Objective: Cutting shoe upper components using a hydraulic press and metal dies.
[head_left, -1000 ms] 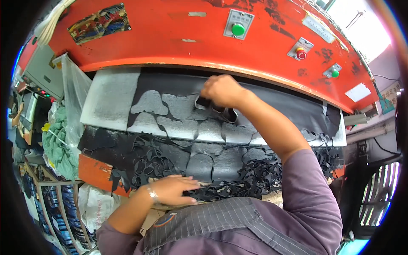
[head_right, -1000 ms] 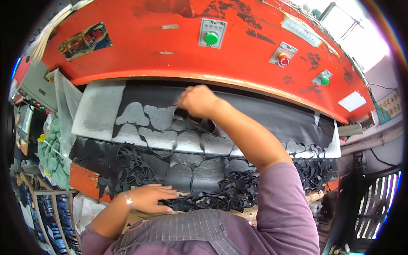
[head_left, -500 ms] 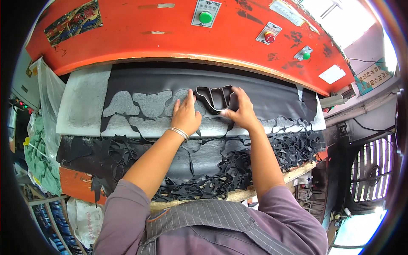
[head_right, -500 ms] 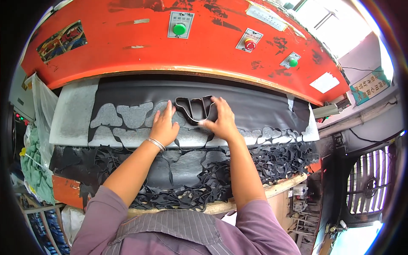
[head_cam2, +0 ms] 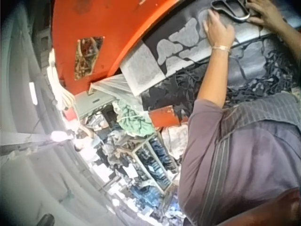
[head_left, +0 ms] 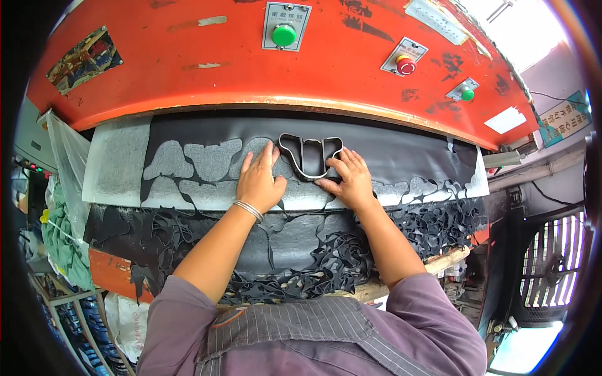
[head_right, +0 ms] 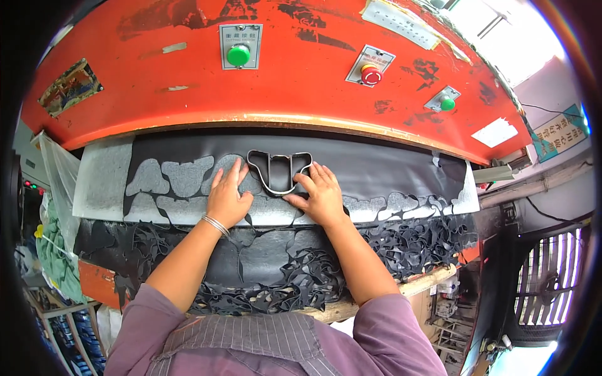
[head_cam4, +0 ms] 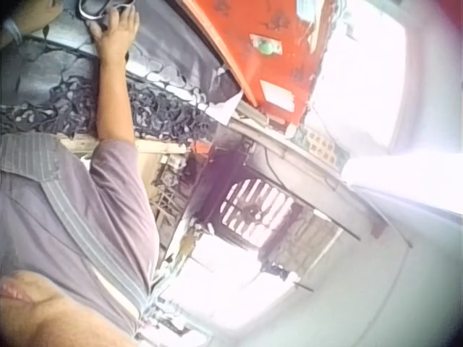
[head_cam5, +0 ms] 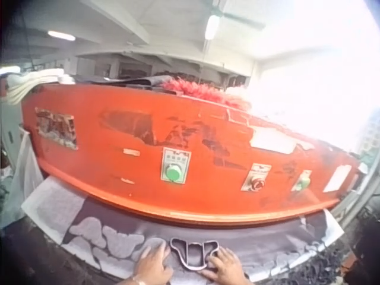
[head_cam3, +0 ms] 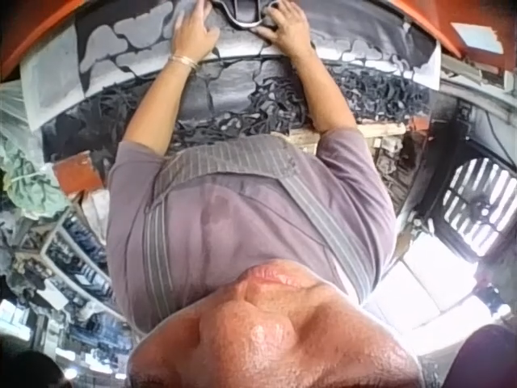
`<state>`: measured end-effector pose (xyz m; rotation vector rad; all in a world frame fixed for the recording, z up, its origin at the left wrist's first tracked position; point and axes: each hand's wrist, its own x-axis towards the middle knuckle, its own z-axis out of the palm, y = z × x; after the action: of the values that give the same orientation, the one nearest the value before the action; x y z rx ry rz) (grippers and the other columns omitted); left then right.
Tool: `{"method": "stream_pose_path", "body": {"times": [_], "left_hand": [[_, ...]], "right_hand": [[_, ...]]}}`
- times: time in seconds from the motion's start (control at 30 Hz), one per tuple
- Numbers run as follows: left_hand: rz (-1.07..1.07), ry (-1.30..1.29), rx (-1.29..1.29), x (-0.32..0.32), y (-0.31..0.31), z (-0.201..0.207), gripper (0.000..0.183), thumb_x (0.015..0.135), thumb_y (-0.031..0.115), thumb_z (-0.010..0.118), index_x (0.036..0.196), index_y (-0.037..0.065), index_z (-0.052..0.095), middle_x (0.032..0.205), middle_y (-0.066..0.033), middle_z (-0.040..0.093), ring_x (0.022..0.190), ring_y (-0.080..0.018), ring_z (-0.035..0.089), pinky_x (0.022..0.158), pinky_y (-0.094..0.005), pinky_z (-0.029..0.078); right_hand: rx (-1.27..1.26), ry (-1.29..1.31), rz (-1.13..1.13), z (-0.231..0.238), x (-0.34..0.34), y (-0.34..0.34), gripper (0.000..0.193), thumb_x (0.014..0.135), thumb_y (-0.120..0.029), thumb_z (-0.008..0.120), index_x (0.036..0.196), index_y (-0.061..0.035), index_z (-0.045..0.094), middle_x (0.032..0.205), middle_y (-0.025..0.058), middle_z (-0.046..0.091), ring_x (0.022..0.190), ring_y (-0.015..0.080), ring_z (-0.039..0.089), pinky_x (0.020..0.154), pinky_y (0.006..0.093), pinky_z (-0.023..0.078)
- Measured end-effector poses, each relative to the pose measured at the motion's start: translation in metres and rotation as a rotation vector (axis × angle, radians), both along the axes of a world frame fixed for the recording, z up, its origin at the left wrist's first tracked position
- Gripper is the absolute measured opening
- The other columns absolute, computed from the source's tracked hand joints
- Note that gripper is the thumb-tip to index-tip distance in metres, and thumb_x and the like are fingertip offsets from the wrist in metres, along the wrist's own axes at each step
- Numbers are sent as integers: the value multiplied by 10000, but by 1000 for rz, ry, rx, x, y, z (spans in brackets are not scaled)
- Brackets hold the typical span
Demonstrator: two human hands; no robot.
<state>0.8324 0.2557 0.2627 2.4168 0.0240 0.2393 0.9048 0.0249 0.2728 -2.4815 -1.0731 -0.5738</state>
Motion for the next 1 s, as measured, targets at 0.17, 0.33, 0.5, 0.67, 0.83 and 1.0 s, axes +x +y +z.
{"method": "stream_pose_path", "body": {"times": [0.17,0.33,0.5,0.67,0.83,1.0], "left_hand": [[24,-41,9,1,6,9,726,779,172,580,1415,-37,297,1355,-139,528,1273,-252,475,1115,-398,274],[142,-610,-131,7,0,82,221,842,108,624,1041,16,646,989,-138,669,823,-266,595,769,-354,477],[179,-949,254,14,-15,176,138,847,109,627,740,35,579,692,-115,514,657,-305,497,618,-389,410],[145,-593,89,-42,-32,167,270,876,137,596,651,18,506,635,-144,469,574,-310,490,533,-394,397],[-80,-14,83,-154,-87,83,311,870,301,606,657,75,601,707,-120,592,658,-328,596,593,-418,482],[7,110,139,-231,-132,58,199,818,273,664,742,95,710,738,-76,643,755,-277,606,669,-373,492]], "right_hand": [[-29,90,-1,30,5,0,584,687,-424,777,1139,-96,604,1143,217,616,1148,377,550,1004,463,400],[821,-141,-114,115,53,-70,427,877,-192,661,1252,-26,544,1364,164,479,1292,275,433,1056,382,344],[717,-513,-655,168,106,-151,638,966,-435,451,1424,-15,306,1487,233,271,1402,388,192,1129,482,169],[682,-464,-358,137,42,-158,678,927,-325,569,1450,-25,260,1511,246,190,1417,374,158,1129,494,176],[202,-92,487,107,-64,-120,392,707,-193,775,1059,-97,632,1087,82,634,1047,282,585,876,410,444],[216,-51,600,105,-59,-86,205,744,-128,738,931,-89,664,950,45,661,975,231,602,822,383,457]]}}
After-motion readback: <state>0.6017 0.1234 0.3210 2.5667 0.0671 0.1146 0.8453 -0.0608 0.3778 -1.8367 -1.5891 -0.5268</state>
